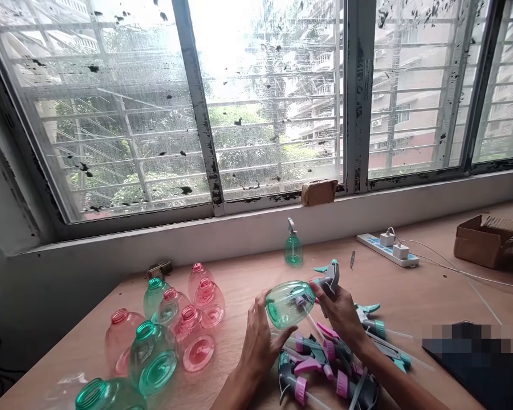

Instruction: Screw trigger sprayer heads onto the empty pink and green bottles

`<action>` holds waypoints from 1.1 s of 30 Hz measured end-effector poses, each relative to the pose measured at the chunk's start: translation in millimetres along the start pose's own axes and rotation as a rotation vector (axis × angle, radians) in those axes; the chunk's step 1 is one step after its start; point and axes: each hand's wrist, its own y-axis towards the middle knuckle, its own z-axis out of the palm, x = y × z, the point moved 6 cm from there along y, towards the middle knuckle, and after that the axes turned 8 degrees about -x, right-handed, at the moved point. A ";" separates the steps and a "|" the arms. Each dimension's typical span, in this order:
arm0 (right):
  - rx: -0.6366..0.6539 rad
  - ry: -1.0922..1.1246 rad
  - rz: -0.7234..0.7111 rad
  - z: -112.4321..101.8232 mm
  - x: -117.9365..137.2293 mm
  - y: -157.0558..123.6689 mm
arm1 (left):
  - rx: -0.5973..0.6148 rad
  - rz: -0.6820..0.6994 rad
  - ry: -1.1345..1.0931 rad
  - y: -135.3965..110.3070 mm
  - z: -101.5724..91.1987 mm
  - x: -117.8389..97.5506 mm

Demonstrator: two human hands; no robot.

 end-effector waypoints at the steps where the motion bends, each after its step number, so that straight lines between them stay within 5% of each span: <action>1: -0.003 -0.004 -0.007 0.1 2.2 -1.0 | 0.001 0.008 -0.001 0.0 0.1 -0.1; 10: -0.056 -0.021 -0.041 -0.6 8.7 -4.4 | 0.034 -0.065 -0.054 3.2 -1.1 13.8; 26: -0.036 -0.050 -0.022 0.1 -0.1 -1.6 | 0.007 -0.080 -0.214 0.4 7.5 12.9; 33: 0.008 -0.046 -0.063 3.2 0.6 -4.4 | 0.094 -0.169 -0.391 6.4 7.1 5.4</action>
